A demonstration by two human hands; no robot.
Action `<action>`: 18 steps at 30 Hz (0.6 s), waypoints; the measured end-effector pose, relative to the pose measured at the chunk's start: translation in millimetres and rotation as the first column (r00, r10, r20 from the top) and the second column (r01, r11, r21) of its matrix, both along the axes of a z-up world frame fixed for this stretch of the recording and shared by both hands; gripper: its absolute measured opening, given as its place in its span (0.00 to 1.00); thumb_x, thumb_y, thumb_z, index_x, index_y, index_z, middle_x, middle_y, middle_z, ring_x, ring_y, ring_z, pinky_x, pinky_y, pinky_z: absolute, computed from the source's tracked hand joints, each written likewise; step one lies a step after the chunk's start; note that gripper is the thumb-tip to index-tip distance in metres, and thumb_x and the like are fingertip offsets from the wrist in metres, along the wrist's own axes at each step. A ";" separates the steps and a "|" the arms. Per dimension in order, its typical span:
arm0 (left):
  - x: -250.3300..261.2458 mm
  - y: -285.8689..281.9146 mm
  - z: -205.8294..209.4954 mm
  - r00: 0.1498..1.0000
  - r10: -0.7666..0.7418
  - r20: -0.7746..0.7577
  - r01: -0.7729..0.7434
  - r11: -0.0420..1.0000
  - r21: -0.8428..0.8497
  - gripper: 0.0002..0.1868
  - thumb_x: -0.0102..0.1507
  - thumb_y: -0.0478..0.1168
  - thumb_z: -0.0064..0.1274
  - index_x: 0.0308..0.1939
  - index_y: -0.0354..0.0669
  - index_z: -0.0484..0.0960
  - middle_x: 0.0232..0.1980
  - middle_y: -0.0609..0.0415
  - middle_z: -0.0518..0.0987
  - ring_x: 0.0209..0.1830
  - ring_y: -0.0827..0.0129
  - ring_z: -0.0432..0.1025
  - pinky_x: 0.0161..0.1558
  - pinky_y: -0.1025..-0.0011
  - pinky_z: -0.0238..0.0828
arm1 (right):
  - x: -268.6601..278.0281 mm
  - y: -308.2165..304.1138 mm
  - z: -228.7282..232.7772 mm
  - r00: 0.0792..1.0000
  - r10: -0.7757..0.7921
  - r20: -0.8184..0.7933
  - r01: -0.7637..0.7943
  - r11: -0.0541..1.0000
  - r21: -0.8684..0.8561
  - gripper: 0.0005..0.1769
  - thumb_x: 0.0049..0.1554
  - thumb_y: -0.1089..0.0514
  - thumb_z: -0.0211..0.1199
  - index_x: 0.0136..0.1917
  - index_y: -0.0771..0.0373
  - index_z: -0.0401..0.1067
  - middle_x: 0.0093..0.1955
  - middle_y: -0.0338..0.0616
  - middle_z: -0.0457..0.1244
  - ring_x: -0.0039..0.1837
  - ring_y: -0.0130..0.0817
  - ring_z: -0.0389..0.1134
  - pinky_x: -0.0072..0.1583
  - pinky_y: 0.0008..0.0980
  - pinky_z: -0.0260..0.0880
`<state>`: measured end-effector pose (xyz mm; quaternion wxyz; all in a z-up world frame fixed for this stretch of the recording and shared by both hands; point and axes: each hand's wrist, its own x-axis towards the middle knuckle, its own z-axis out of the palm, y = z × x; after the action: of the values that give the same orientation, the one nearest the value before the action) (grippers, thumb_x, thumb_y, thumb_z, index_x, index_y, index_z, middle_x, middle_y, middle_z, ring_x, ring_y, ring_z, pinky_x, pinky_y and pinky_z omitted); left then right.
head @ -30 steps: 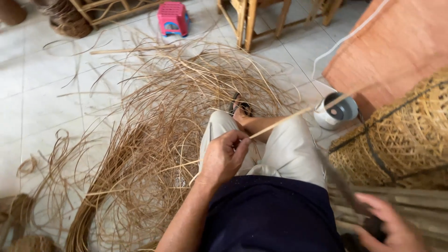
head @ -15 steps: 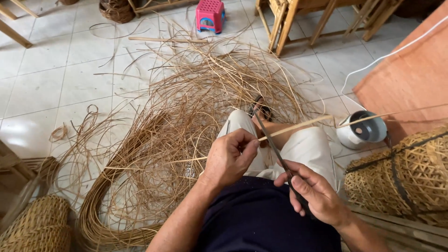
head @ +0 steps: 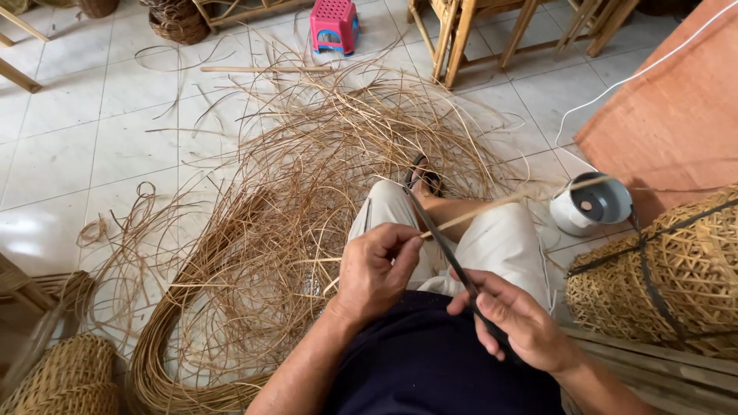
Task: Splitting and trimming rattan strips using a knife to prepare them for weaving
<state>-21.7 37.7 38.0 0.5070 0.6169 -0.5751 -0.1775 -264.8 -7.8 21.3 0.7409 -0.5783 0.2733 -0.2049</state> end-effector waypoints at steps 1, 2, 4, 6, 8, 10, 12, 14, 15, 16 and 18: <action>-6.1 2.0 -2.5 1.000 -0.001 -0.001 0.001 1.000 0.000 0.06 0.65 0.43 0.55 0.40 0.48 0.86 0.29 0.61 0.83 0.23 0.74 0.74 0.28 0.72 0.69 | 3.3 -3.0 2.5 1.000 -0.001 -0.001 0.001 1.000 0.000 0.33 0.63 0.46 0.52 0.75 0.66 0.63 0.52 0.52 0.70 0.25 0.31 0.61 0.24 0.25 0.60; -12.6 3.3 -5.0 0.998 -0.062 0.018 0.063 0.998 -0.019 0.06 0.66 0.43 0.54 0.42 0.49 0.85 0.31 0.60 0.83 0.25 0.71 0.75 0.30 0.70 0.70 | 5.9 -5.5 5.4 0.999 -0.016 0.033 0.015 1.000 0.008 0.34 0.63 0.46 0.53 0.76 0.66 0.61 0.52 0.53 0.69 0.25 0.32 0.61 0.23 0.26 0.60; -21.5 4.5 -6.1 0.991 -0.129 0.036 0.131 0.991 -0.037 0.06 0.67 0.42 0.54 0.43 0.50 0.84 0.32 0.58 0.83 0.27 0.68 0.76 0.32 0.68 0.71 | 9.9 -6.7 10.6 0.997 -0.037 0.065 0.036 0.999 0.015 0.35 0.63 0.45 0.53 0.76 0.66 0.60 0.52 0.53 0.68 0.25 0.32 0.61 0.22 0.27 0.61; -23.2 6.6 -3.4 0.987 -0.158 -0.002 0.158 0.985 -0.067 0.08 0.68 0.40 0.53 0.47 0.51 0.87 0.38 0.58 0.87 0.30 0.71 0.79 0.35 0.73 0.74 | 16.3 -2.8 14.4 0.994 -0.054 0.099 0.053 0.998 0.016 0.32 0.64 0.45 0.52 0.75 0.66 0.62 0.52 0.53 0.69 0.24 0.30 0.61 0.22 0.26 0.61; -5.1 0.5 0.6 0.998 -0.057 0.002 0.057 0.996 -0.064 0.06 0.67 0.41 0.54 0.42 0.49 0.86 0.33 0.59 0.83 0.27 0.72 0.75 0.32 0.71 0.71 | 10.8 2.5 10.1 0.999 -0.028 0.041 0.028 1.000 0.014 0.32 0.64 0.45 0.52 0.75 0.66 0.63 0.52 0.52 0.69 0.24 0.30 0.60 0.23 0.26 0.61; -3.4 0.7 -1.4 0.999 0.047 0.001 -0.046 0.997 -0.054 0.06 0.66 0.42 0.56 0.37 0.48 0.84 0.27 0.61 0.80 0.23 0.73 0.72 0.29 0.70 0.68 | 9.6 2.6 10.7 1.000 0.000 -0.024 0.001 1.000 0.020 0.32 0.63 0.45 0.51 0.74 0.66 0.63 0.52 0.50 0.70 0.24 0.30 0.60 0.23 0.26 0.61; -17.6 2.6 -6.7 0.988 -0.034 -0.149 0.044 0.997 0.066 0.07 0.65 0.42 0.53 0.36 0.48 0.85 0.28 0.61 0.82 0.25 0.75 0.73 0.28 0.70 0.69 | 13.2 -4.8 17.1 0.999 -0.036 0.020 0.036 0.999 -0.012 0.32 0.63 0.46 0.53 0.74 0.68 0.63 0.51 0.51 0.69 0.24 0.30 0.61 0.23 0.26 0.61; -17.7 4.9 -6.3 0.986 -0.061 -0.154 0.069 0.996 0.049 0.07 0.66 0.42 0.54 0.38 0.47 0.85 0.29 0.61 0.83 0.25 0.75 0.73 0.28 0.71 0.69 | 18.3 -1.9 13.0 0.999 -0.044 0.032 0.044 0.999 -0.015 0.32 0.64 0.46 0.52 0.74 0.67 0.62 0.51 0.51 0.69 0.25 0.30 0.61 0.23 0.26 0.61; -17.4 6.0 -5.9 0.984 -0.083 -0.159 0.089 0.995 0.034 0.06 0.67 0.41 0.54 0.39 0.46 0.86 0.31 0.60 0.84 0.25 0.76 0.74 0.28 0.72 0.69 | 21.2 -0.9 11.2 0.998 -0.047 0.045 0.047 0.999 -0.017 0.32 0.64 0.46 0.51 0.74 0.67 0.62 0.52 0.51 0.68 0.25 0.29 0.60 0.23 0.25 0.61; -9.8 4.4 -5.3 0.984 -0.084 -0.158 0.091 0.995 0.034 0.06 0.67 0.41 0.54 0.39 0.46 0.86 0.31 0.60 0.84 0.25 0.76 0.74 0.28 0.72 0.69 | 12.9 2.5 5.3 0.998 -0.048 0.046 0.049 0.999 -0.016 0.32 0.64 0.46 0.51 0.74 0.67 0.62 0.52 0.51 0.68 0.25 0.29 0.60 0.23 0.25 0.61; 6.1 0.4 -4.4 0.980 0.026 -0.197 -0.024 1.000 0.011 0.08 0.67 0.42 0.56 0.35 0.45 0.84 0.22 0.66 0.74 0.20 0.81 0.62 0.23 0.75 0.60 | -3.0 7.9 -6.6 0.994 -0.013 -0.109 0.008 0.999 -0.045 0.29 0.64 0.50 0.51 0.74 0.65 0.64 0.52 0.51 0.70 0.25 0.31 0.62 0.26 0.27 0.63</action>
<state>-15.6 38.2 33.6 0.5611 0.6056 -0.5135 -0.2340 -267.8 0.1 14.7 0.7108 -0.6034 0.3118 -0.1830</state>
